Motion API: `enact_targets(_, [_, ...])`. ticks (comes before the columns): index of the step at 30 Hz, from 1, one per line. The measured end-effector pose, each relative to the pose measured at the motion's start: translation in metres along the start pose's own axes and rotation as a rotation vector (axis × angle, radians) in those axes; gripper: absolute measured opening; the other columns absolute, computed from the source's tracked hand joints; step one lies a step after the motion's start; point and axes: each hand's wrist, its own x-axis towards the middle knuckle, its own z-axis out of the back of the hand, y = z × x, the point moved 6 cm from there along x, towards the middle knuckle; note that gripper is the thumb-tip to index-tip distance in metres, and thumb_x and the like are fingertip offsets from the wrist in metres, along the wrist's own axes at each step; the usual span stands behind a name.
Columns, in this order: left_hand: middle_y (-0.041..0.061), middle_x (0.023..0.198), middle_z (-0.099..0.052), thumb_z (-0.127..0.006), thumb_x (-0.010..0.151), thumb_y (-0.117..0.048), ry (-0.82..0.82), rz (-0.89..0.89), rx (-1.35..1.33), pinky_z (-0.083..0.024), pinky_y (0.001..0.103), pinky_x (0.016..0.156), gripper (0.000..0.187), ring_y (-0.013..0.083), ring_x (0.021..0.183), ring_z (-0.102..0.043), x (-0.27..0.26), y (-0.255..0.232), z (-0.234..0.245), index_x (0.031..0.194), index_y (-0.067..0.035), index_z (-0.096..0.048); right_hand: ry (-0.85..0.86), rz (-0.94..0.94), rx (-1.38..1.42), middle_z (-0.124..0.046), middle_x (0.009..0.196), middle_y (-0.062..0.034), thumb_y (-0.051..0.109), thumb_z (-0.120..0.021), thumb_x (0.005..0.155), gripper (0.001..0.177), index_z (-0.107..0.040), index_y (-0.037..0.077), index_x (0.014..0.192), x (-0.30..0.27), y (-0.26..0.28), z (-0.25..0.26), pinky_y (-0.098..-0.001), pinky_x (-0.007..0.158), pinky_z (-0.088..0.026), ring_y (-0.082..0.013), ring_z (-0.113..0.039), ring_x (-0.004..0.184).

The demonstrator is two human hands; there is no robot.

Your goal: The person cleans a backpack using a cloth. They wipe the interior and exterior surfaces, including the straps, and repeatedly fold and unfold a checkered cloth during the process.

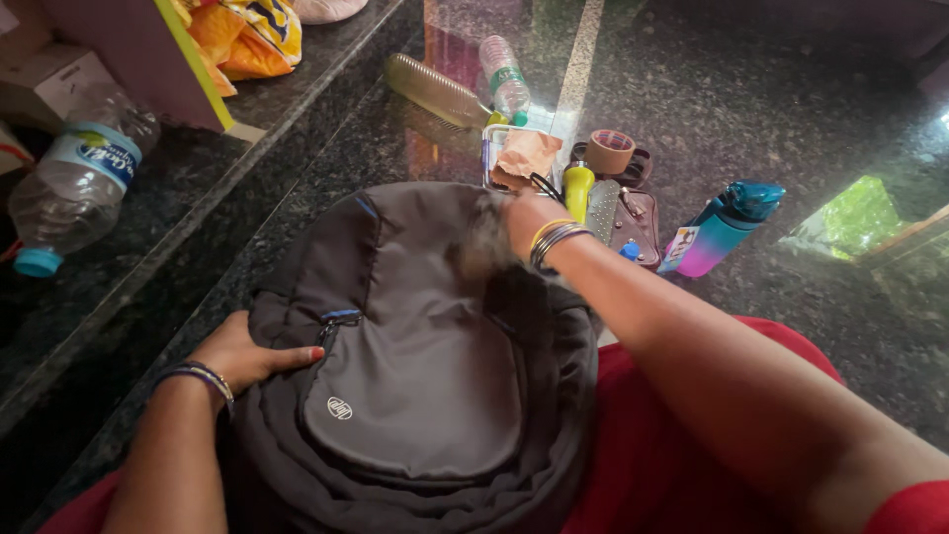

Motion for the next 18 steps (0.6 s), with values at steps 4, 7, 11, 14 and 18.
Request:
enact_targets(4, [0.021, 0.139, -0.062, -0.107, 0.053, -0.035, -0.136, -0.011, 0.193, -0.049, 0.04, 0.106, 0.113, 0.0315, 0.127, -0.061, 0.004, 0.001, 0.007, 0.141, 0.006, -0.049, 0.117, -0.163, 0.261, -0.072, 0.095, -0.0241, 0.036, -0.064, 0.091, 0.036, -0.069, 0.004, 0.107, -0.017, 0.036, 0.011, -0.0514, 0.08, -0.056, -0.0416, -0.071, 0.092])
enact_targets(7, [0.022, 0.148, -0.053, -0.108, 0.052, -0.037, -0.089, 0.021, 0.203, -0.044, 0.039, 0.111, 0.129, 0.0323, 0.135, -0.053, 0.006, 0.007, 0.004, 0.151, 0.004, -0.036, 0.283, 0.274, 0.586, -0.073, 0.093, -0.0208, 0.023, -0.069, 0.082, 0.03, -0.068, 0.005, 0.105, -0.052, 0.146, 0.038, -0.0484, 0.076, -0.056, -0.0386, -0.072, 0.09])
enact_targets(11, [0.012, 0.143, -0.065, -0.095, 0.047, -0.02, 0.053, -0.147, 0.01, -0.047, 0.037, 0.109, 0.111, 0.028, 0.131, -0.061, 0.002, 0.002, 0.0, 0.147, -0.008, -0.049, 0.078, 0.652, 1.135, -0.066, 0.119, -0.0182, 0.008, -0.056, 0.077, 0.047, -0.059, 0.006, 0.124, -0.113, 0.235, 0.087, -0.0447, 0.096, -0.051, -0.0388, -0.061, 0.117])
enact_targets(14, [0.008, 0.149, -0.056, -0.096, 0.05, -0.01, 0.044, -0.133, 0.009, -0.041, 0.037, 0.112, 0.122, 0.0246, 0.137, -0.053, -0.002, -0.003, -0.003, 0.156, -0.013, -0.035, -0.114, 0.842, 0.818, -0.063, 0.134, -0.0183, 0.003, -0.051, 0.087, 0.048, -0.063, 0.008, 0.133, -0.107, 0.22, 0.082, -0.0418, 0.106, -0.05, -0.034, -0.057, 0.127])
enact_targets(18, [0.005, 0.147, -0.059, -0.098, 0.052, -0.007, 0.074, -0.051, 0.005, -0.039, 0.037, 0.115, 0.118, 0.0224, 0.137, -0.053, -0.009, -0.008, -0.007, 0.154, -0.016, -0.038, 0.026, 0.248, 0.267, -0.064, 0.122, -0.0093, 0.017, -0.054, 0.095, 0.026, -0.073, 0.021, 0.113, -0.029, 0.116, 0.011, -0.0431, 0.088, -0.055, -0.0319, -0.064, 0.108])
